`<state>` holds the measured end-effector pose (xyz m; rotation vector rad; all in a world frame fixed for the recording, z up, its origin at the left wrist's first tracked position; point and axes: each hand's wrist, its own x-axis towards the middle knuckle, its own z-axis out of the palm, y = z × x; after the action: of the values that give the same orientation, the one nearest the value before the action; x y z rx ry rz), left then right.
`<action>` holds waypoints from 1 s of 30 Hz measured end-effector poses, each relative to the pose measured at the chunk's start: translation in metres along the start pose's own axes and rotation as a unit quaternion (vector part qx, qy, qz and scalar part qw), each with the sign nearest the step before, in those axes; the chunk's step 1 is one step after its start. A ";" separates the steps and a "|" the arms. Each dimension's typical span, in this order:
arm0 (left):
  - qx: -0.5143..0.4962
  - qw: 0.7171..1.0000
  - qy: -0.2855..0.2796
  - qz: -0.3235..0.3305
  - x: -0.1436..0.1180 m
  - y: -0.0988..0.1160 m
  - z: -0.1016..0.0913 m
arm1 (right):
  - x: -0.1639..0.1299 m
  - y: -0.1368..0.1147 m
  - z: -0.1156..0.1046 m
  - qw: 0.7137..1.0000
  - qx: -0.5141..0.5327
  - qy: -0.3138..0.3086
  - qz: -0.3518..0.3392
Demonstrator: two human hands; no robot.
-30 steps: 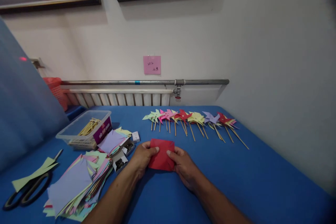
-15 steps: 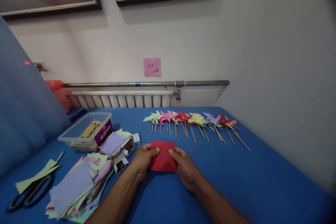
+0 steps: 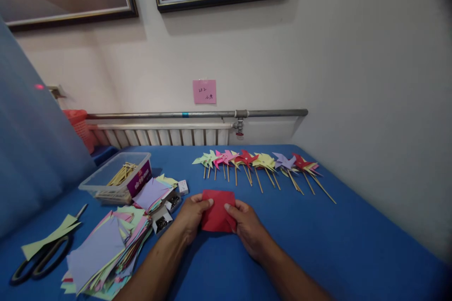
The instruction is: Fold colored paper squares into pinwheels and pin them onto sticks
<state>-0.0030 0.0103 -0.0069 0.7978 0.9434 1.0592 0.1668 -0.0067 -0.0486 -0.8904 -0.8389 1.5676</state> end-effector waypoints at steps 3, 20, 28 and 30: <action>-0.010 1.000 0.000 -0.001 -0.001 0.000 0.001 | -0.007 -0.011 0.006 0.999 0.029 -0.017 0.001; -0.028 0.999 -0.020 0.009 -0.005 0.000 0.006 | -0.014 -0.018 0.011 0.996 -0.008 -0.084 -0.002; 0.000 1.000 0.019 0.021 -0.003 -0.002 0.003 | 0.002 0.009 -0.005 1.000 -0.023 -0.007 -0.018; 0.017 0.999 0.038 0.031 -0.002 -0.001 0.002 | 0.003 0.010 -0.005 1.000 -0.022 0.008 -0.018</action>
<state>-0.0008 0.0081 -0.0064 0.8236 1.0085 1.1361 0.1667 -0.0049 -0.0602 -0.9129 -0.8761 1.5154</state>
